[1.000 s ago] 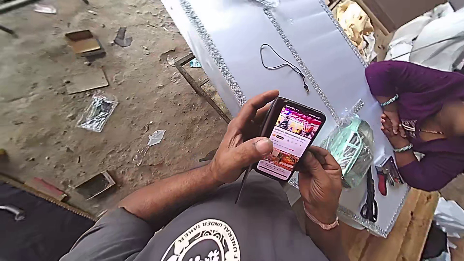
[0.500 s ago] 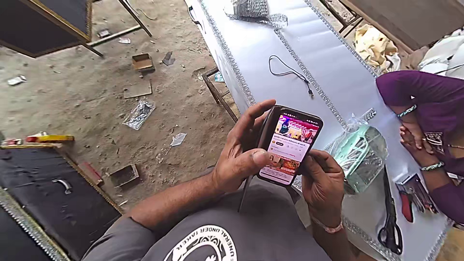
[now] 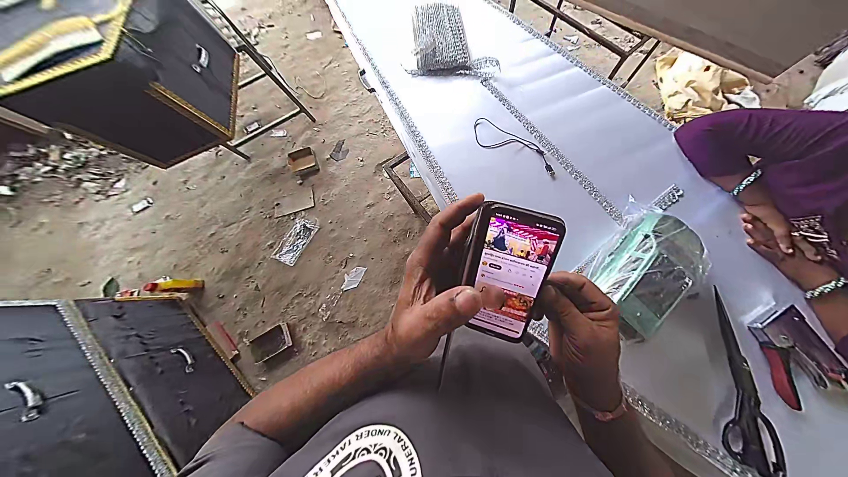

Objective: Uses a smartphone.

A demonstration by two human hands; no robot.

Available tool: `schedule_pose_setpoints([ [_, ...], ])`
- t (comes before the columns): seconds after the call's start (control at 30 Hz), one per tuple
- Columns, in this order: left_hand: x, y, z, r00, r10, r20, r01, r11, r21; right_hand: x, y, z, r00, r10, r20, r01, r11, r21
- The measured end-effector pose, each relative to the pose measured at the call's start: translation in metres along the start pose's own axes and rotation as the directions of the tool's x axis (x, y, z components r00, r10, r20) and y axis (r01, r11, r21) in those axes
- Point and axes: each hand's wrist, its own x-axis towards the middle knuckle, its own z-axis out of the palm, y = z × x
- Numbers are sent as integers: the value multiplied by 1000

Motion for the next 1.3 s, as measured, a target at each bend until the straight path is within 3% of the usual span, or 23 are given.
schedule_pose_setpoints([
  [0.67,-14,7,-17,998,14,-69,-11,999,45,-2,16,16,996,81,26,-81,997,2],
  [1.3,-31,12,-14,992,48,-120,-42,998,50,-10,25,25,997,50,60,-53,998,41],
])
